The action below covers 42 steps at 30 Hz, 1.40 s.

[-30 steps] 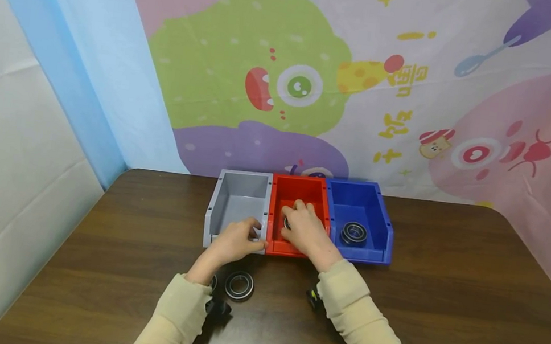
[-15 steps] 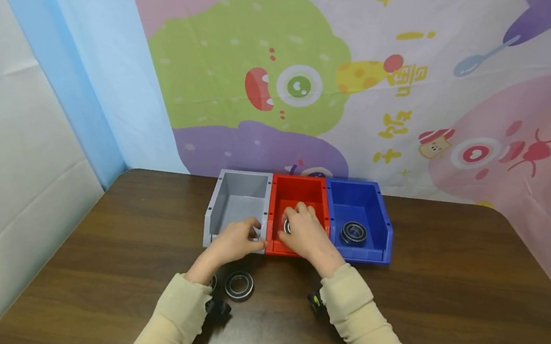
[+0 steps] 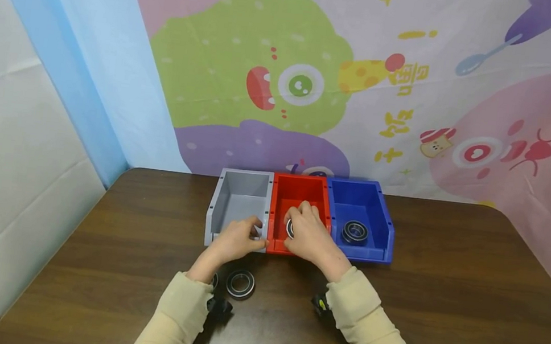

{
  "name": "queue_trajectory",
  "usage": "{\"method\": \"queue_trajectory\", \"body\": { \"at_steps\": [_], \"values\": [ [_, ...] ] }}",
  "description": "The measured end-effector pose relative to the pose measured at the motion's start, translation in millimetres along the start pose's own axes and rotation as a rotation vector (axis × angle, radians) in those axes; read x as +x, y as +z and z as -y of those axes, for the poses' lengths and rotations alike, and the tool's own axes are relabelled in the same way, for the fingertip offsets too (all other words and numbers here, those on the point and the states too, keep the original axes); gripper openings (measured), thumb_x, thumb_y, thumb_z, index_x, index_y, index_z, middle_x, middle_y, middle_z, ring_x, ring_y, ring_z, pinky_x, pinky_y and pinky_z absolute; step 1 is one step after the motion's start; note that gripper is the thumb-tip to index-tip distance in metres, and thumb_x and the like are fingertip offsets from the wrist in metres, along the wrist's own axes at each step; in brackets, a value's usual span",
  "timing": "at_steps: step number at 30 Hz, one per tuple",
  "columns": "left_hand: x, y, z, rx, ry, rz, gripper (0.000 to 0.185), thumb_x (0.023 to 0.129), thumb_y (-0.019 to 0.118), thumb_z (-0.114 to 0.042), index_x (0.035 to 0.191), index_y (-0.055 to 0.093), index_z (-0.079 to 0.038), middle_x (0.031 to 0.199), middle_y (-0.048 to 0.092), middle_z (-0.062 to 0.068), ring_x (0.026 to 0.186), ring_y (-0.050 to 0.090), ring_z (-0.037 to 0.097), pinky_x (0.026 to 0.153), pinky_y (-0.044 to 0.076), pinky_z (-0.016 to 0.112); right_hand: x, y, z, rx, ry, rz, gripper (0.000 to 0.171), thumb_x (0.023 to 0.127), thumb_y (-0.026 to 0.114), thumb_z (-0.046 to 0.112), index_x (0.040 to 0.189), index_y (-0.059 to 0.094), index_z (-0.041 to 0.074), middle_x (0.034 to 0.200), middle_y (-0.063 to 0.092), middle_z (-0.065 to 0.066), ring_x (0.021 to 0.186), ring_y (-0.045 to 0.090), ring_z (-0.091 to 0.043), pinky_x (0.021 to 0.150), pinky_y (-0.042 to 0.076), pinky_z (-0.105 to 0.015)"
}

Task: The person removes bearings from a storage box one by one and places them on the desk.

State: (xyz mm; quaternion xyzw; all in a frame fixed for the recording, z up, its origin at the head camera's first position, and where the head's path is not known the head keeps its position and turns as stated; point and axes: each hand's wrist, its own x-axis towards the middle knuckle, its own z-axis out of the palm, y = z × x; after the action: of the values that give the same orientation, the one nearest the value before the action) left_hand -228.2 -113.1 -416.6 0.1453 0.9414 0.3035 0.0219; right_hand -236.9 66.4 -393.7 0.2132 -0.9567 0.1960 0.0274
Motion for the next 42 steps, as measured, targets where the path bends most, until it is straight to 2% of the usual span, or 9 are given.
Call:
{"method": "queue_trajectory", "body": {
  "at_steps": [7,15,21,27,34,42],
  "values": [
    [0.8,0.0,0.9,-0.004,-0.002,0.004,0.034,0.076,0.066,-0.023,0.102,0.057,-0.002,0.088,0.067,0.010,0.076,0.062,0.022,0.065,0.049,0.034,-8.6,2.6,-2.5,0.019,-0.032,0.021,0.035,0.066,0.071,0.008,0.097,0.054,0.008,0.097,0.042,-0.009,0.090,0.040,-0.024,0.073,0.044,-0.031],
    [0.9,0.9,2.0,-0.009,0.002,0.012,0.034,0.078,0.066,-0.023,0.103,0.056,-0.002,0.090,0.067,0.012,0.077,0.063,0.022,0.067,0.050,0.034,-16.4,6.0,-3.9,0.040,-0.070,-0.009,0.034,0.066,0.072,0.009,0.096,0.056,0.009,0.092,0.045,-0.005,0.085,0.041,-0.022,0.068,0.042,-0.029],
    [0.5,0.3,1.5,-0.003,0.003,0.005,0.034,0.078,0.066,-0.023,0.103,0.056,-0.002,0.090,0.067,0.012,0.078,0.063,0.023,0.067,0.050,0.035,-20.1,6.9,-2.3,0.043,-0.081,-0.013,0.041,0.065,0.073,0.012,0.102,0.055,0.009,0.090,0.049,-0.003,0.084,0.045,-0.019,0.071,0.045,-0.027],
    [-0.4,-0.2,0.2,-0.003,-0.001,0.011,0.034,0.078,0.066,-0.023,0.103,0.056,-0.002,0.090,0.067,0.012,0.078,0.063,0.023,0.067,0.050,0.035,-25.6,6.9,1.5,0.040,-0.091,0.016,0.038,0.065,0.074,0.013,0.098,0.056,0.010,0.090,0.050,-0.003,0.083,0.046,-0.018,0.072,0.048,-0.027],
    [-1.3,-0.2,-0.7,0.005,0.004,0.001,0.034,0.077,0.065,-0.023,0.103,0.057,-0.002,0.090,0.067,0.012,0.080,0.063,0.025,0.069,0.050,0.036,-33.9,9.8,3.5,0.005,-0.142,0.012,0.038,0.064,0.074,0.014,0.099,0.058,0.011,0.093,0.052,-0.003,0.085,0.050,-0.019,0.075,0.048,-0.031],
    [-1.0,-0.4,-1.6,0.000,-0.024,0.008,0.036,0.077,0.066,-0.025,0.103,0.057,-0.002,0.090,0.066,0.012,0.078,0.061,0.024,0.068,0.049,0.036,-39.2,12.8,6.0,0.070,-0.165,0.043,0.034,0.065,0.071,0.018,0.095,0.058,0.011,0.089,0.052,-0.006,0.072,0.049,-0.015,0.065,0.045,-0.029]
  ]
}}
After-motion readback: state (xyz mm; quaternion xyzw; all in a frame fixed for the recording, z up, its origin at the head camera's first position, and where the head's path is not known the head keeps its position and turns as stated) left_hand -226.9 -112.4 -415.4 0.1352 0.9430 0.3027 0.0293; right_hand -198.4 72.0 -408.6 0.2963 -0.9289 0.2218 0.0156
